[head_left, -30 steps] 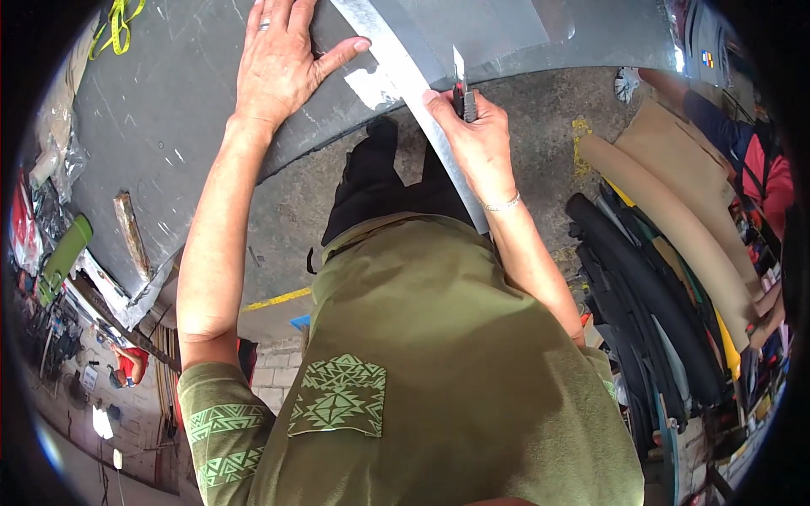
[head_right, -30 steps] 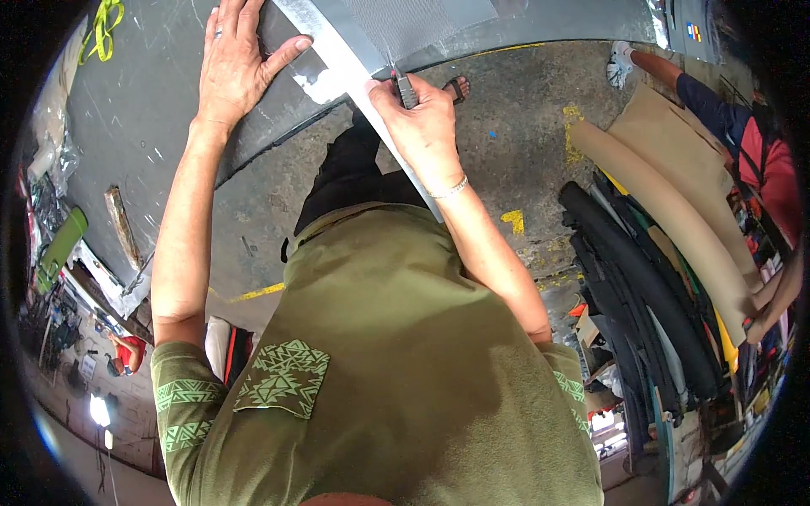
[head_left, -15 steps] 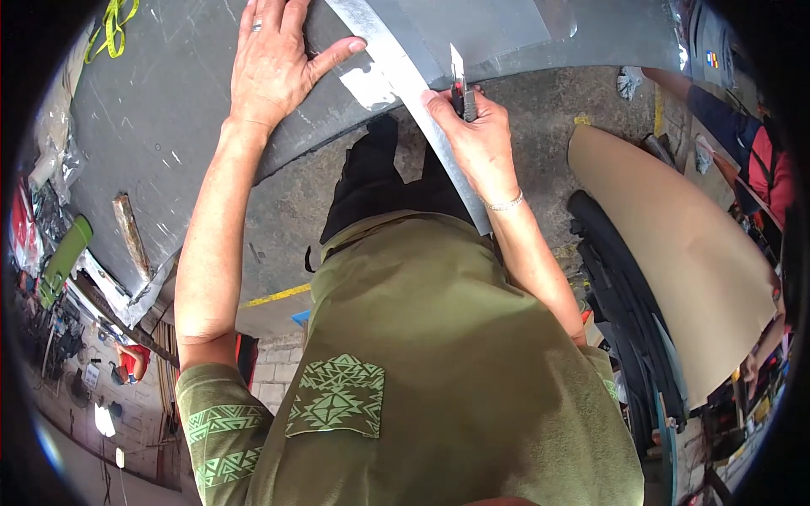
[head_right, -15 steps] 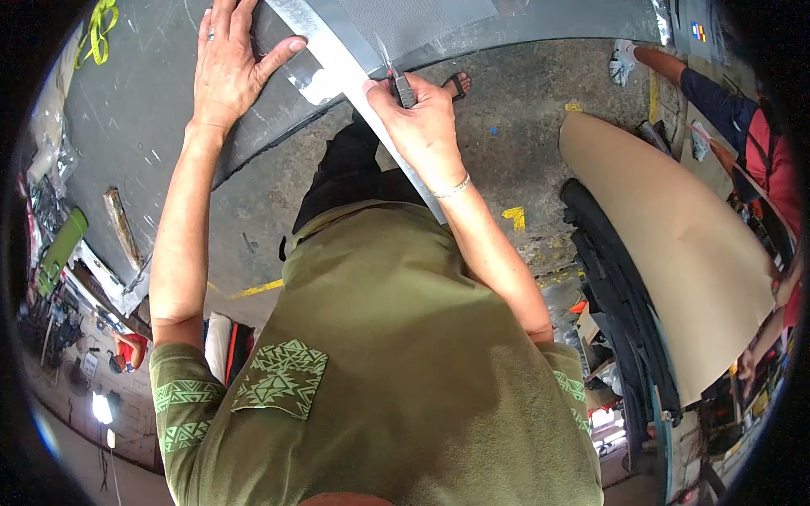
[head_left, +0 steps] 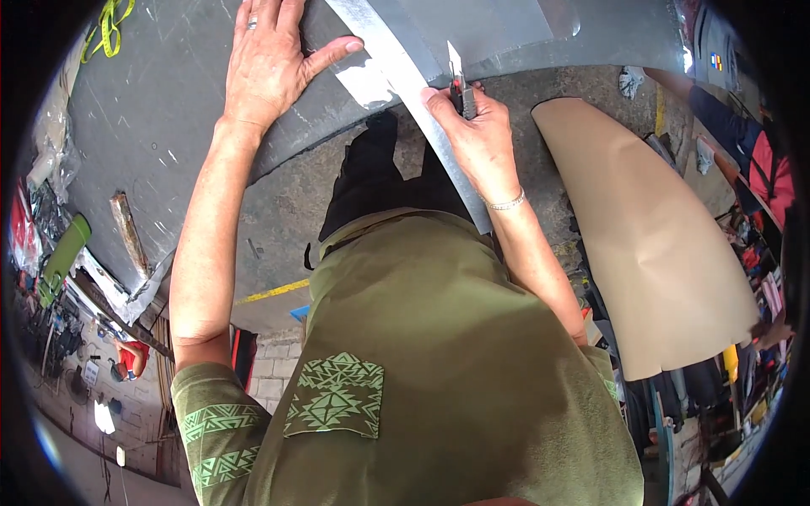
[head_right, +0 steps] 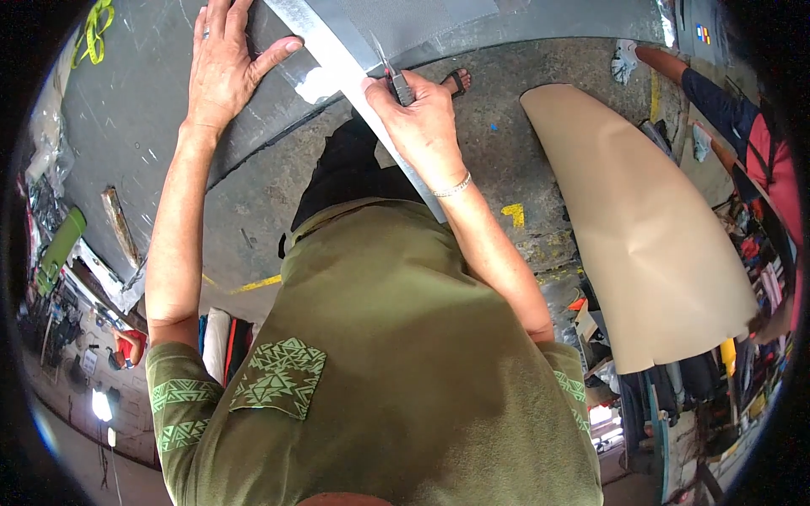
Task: Cutting a piece of grey fabric using a utility knife and a metal ruler on a workbench.
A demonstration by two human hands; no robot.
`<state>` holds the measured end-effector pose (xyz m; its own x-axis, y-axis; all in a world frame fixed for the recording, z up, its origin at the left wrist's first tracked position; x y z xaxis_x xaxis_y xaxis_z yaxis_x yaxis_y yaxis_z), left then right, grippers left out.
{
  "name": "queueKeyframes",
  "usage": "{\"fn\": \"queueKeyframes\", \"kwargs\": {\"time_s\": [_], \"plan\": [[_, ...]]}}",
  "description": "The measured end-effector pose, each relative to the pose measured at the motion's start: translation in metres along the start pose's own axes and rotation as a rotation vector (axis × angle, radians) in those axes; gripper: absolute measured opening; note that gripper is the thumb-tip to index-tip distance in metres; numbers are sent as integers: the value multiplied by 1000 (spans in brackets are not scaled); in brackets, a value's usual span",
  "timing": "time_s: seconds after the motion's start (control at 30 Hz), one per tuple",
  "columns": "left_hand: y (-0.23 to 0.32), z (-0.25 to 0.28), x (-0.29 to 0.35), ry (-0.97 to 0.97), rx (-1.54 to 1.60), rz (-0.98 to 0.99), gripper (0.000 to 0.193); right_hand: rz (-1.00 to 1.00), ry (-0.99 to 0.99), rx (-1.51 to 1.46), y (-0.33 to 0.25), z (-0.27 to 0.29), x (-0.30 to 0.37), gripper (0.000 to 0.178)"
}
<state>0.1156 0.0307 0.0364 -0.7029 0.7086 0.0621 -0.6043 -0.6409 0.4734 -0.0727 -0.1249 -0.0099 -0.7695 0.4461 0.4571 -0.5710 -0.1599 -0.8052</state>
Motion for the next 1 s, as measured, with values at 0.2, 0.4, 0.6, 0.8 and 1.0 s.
{"fn": "queueKeyframes", "kwargs": {"time_s": [0.2,0.4,0.6,0.8,1.0], "plan": [[0,0,-1,0,-3,2,103,-11,-14,28,4,0,-1,25],[1,0,0,11,0,-1,103,-8,-14,33,6,-1,-1,26],[0,0,0,10,4,-3,103,-31,-34,28,9,-1,-1,26],[-1,0,-1,15,15,-6,103,-50,-33,27,6,-1,-1,26],[-1,3,-3,10,-5,4,103,-63,-38,55,-1,1,-1,25]]}}
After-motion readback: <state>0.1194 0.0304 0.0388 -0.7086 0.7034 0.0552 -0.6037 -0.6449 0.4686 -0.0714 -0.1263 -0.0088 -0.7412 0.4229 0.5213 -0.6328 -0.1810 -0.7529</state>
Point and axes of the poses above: each hand's wrist, its own x-axis away from the middle knuckle, its own z-axis out of the back of the hand, y = z × x, the point moved 7 cm from there along -x, towards the middle knuckle, and after that the axes turned 14 degrees about x, right-handed, at the moved point
